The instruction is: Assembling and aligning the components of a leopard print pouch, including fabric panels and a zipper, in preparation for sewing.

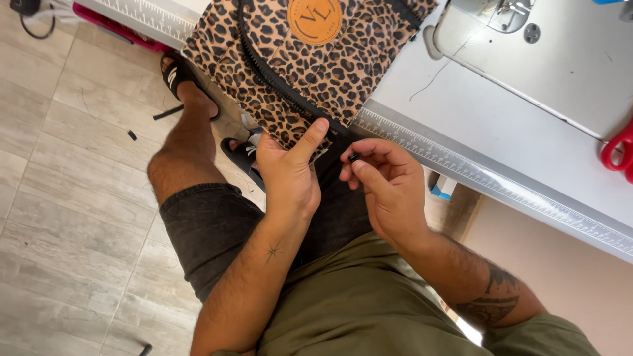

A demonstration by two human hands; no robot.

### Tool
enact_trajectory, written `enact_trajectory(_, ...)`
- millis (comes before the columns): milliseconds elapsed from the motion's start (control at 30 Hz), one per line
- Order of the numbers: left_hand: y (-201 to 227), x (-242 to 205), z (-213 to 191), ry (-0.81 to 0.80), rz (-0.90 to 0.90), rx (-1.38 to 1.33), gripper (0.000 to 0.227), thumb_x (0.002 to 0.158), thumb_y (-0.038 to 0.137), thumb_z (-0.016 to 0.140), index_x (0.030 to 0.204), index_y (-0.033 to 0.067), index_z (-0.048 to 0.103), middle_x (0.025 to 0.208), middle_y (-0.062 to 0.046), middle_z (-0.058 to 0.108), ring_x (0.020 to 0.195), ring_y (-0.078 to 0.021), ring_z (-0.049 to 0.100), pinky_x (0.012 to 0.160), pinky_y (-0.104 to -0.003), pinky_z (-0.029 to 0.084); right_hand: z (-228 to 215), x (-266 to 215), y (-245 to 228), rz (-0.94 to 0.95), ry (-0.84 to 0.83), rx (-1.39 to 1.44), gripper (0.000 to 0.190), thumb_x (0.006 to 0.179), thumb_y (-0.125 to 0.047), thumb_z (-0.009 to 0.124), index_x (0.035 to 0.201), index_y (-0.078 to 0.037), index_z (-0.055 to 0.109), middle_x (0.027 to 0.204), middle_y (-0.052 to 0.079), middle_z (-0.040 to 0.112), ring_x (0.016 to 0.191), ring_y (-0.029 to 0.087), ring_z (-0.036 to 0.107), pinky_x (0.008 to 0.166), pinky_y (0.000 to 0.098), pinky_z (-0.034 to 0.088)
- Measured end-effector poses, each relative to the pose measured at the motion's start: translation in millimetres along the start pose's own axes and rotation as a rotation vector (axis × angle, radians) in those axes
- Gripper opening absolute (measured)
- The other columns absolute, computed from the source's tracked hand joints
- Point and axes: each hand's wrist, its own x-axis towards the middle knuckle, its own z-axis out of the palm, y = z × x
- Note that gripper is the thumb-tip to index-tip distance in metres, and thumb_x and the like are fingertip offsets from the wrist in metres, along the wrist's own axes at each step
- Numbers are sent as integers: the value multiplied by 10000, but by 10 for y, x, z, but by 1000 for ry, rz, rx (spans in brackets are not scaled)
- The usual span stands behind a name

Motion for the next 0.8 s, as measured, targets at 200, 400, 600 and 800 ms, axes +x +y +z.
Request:
enact_trajectory(200,68,-46,45,26,16,18,507,702,-72,907,1135,15,658,1018,-105,767,935,-197,754,829,-341,620,-53,-5,22,38,63,92,170,931,78,659,1099,102,655,977,307,711,751,322,753,600,302,593)
enact_trajectory(400,49,-92,62,63,11,20,526,680,-95,907,1139,17,676,1001,-107,771,918,-213,759,800,-355,627,-29,12,61,37,110,94,132,921,59,696,1051,65,673,980,300,735,787,335,772,618,290,594)
enact_trajectory(600,17,-179,96,107,44,39,511,658,-116,905,1096,28,683,963,-97,773,884,-192,757,781,-333,626,34,36,51,41,196,41,165,858,49,777,1002,57,697,953,246,759,783,272,767,620,237,570)
enact_trajectory(800,29,-210,150,135,75,37,491,635,-113,919,1039,36,683,909,-76,767,851,-168,755,760,-302,618,64,36,39,36,240,-16,169,842,33,810,986,40,721,946,172,771,776,163,727,616,177,515)
